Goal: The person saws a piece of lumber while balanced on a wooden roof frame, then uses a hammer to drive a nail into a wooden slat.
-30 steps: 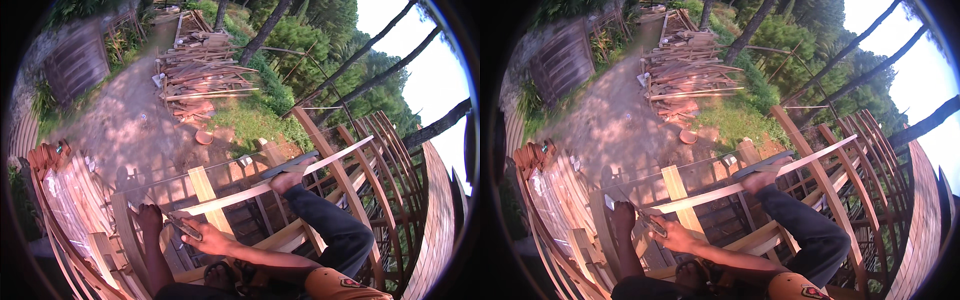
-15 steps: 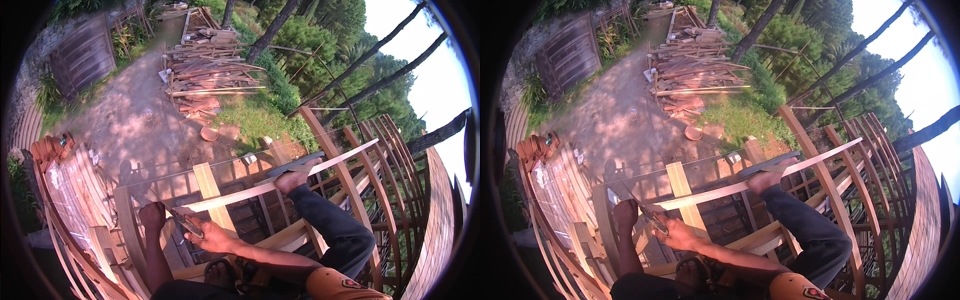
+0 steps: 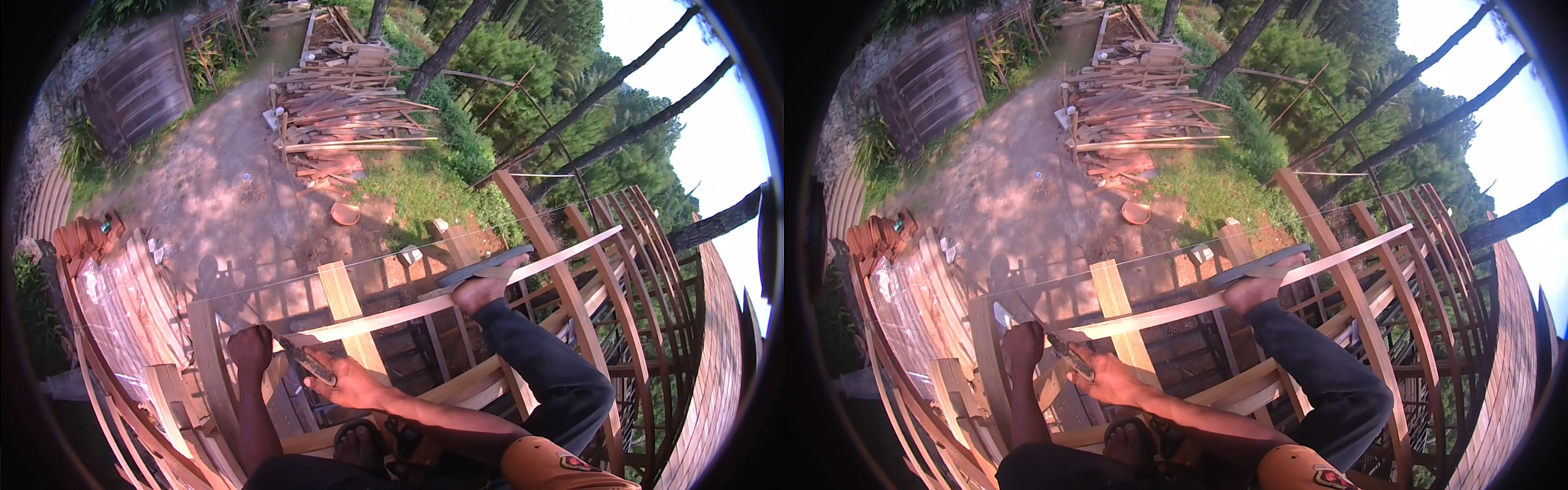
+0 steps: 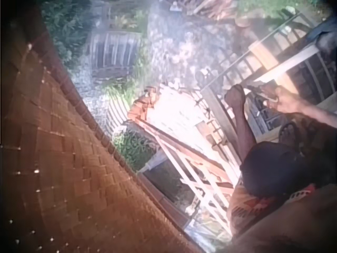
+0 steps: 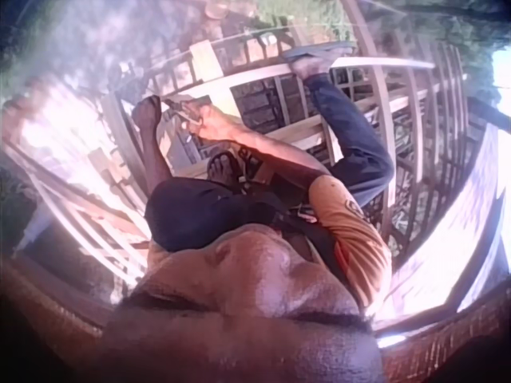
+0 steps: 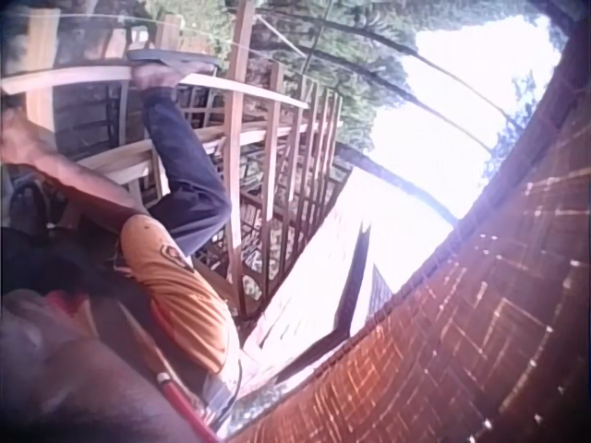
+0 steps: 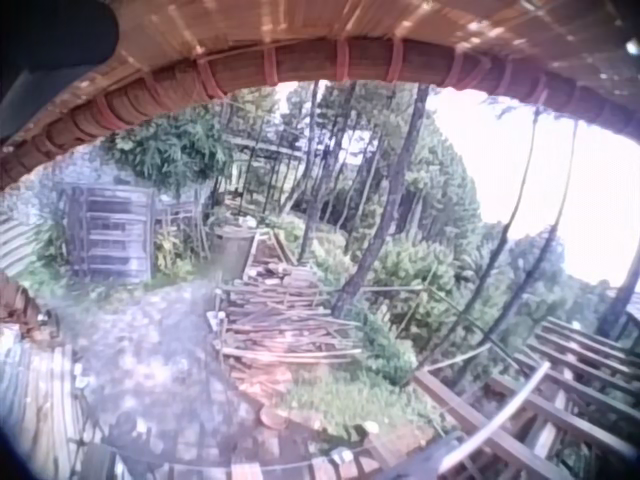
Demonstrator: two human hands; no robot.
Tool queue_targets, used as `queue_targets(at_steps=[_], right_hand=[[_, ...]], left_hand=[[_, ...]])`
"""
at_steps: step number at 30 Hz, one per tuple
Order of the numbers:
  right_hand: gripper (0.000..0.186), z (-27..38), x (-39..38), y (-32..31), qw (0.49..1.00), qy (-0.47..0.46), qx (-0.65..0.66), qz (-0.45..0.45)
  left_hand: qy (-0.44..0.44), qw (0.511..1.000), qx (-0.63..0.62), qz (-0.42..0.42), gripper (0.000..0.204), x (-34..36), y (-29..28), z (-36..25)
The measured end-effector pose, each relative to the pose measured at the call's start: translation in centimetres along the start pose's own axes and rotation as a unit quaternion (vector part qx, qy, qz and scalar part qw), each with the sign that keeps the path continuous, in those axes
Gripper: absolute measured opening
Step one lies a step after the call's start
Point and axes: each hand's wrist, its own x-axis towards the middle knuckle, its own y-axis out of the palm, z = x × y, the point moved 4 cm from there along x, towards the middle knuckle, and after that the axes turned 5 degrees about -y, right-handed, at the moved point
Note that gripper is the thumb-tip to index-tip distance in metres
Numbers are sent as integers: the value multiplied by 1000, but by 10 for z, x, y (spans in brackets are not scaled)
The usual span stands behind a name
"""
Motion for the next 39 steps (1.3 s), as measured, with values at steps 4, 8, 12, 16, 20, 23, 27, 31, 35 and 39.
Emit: queue_targets(at_steps=[4,8,12,16,20,23,27,31,35,39], right_hand=[[65,9,0,-4,1000,-4,8,-1],[64,9,-1,-6,1000,-8,9,-4],[63,20,-1,-11,1000,18,14,16],[61,17,0,-9,1000,7,10,10],[62,8,-1,-5,1000,-3,16,6],[66,17,0,-7,999,24,2,35],[70,19,-1,-7,999,9,48,-7],[67,18,4,-5,997,19,62,33],[66,16,6,-9,996,-48,69,-20],[62,20,8,-6,995,-6,104,6]], left_hand=[[2,1000,-9,12,33,0,-3,0],[-30,999,-26,-2,39,-1,-7,-4],[-32,999,-30,-10,38,-1,-10,-3],[-34,999,-37,-10,38,-2,-14,-6],[-24,999,-34,-11,39,-1,-13,-8],[-31,999,-36,-12,40,-2,-17,-5],[-23,998,-38,32,39,-3,-24,-9],[2,998,-53,27,39,-2,-19,-3],[20,998,-57,-15,35,-4,-7,-1],[26,998,-47,-35,31,-5,-2,5]])
